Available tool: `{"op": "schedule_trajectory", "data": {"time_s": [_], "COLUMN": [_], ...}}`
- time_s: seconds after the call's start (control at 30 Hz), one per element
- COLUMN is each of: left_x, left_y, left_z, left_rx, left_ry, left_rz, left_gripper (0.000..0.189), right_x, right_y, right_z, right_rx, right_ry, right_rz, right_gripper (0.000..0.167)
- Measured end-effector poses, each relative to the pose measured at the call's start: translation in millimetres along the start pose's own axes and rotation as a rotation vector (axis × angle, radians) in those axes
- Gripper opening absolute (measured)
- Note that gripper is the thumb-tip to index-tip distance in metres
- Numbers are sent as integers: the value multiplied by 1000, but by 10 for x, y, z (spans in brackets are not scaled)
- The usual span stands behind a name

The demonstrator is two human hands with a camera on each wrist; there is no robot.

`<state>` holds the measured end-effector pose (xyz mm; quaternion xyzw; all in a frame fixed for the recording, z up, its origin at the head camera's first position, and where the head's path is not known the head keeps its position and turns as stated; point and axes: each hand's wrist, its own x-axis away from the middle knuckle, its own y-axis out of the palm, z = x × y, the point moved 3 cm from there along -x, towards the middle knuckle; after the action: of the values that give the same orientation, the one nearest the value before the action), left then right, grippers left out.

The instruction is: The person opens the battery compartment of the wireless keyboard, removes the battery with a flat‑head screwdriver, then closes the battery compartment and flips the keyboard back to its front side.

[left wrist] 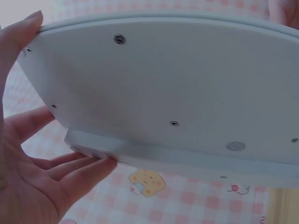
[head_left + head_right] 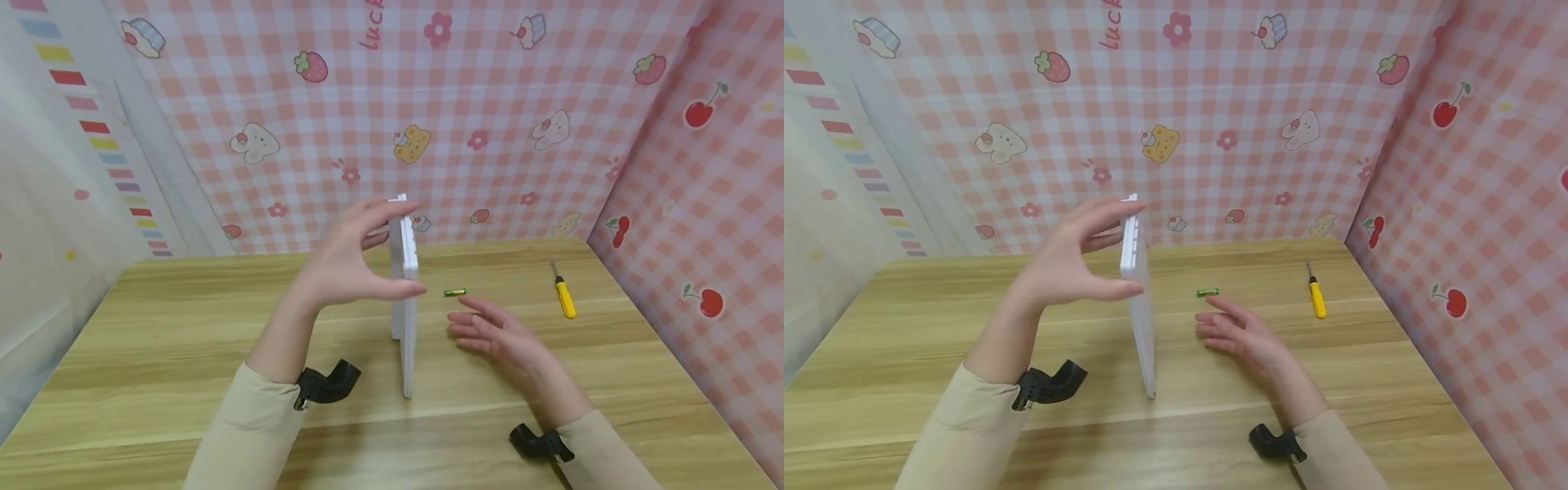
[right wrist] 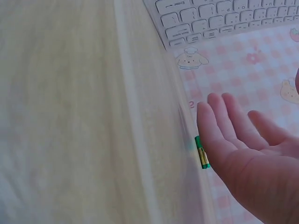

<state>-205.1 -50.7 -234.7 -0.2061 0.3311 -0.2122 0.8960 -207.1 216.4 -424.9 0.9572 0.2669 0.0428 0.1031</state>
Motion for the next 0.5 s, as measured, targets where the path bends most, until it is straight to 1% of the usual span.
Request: {"op": "schedule_trajectory", "data": {"time_s": [0.13, 0.23, 0.37, 0.43, 0.5], "left_x": [83, 133, 198, 230, 267], "left_y": [-29, -41, -51, -54, -60], "left_z": [-79, -131, -187, -224, -275], "left_rx": [116, 180, 253, 287, 312], "left_ry": [30, 52, 92, 115, 122], "left_rz": [64, 122, 196, 223, 243], "left_gripper": [86, 86, 86, 87, 87], "right_x": [-30, -55, -90, -106, -118], "right_y": [7, 22, 51, 55, 43], "right_z": [43, 82, 132, 148, 159], "right_rx": [19, 15, -19, -5, 36], "right_ry": [18, 36, 85, 100, 106], "right_rz": [-44, -89, -135, -121, -78], "right_gripper": [64, 68, 77, 83, 86]}}
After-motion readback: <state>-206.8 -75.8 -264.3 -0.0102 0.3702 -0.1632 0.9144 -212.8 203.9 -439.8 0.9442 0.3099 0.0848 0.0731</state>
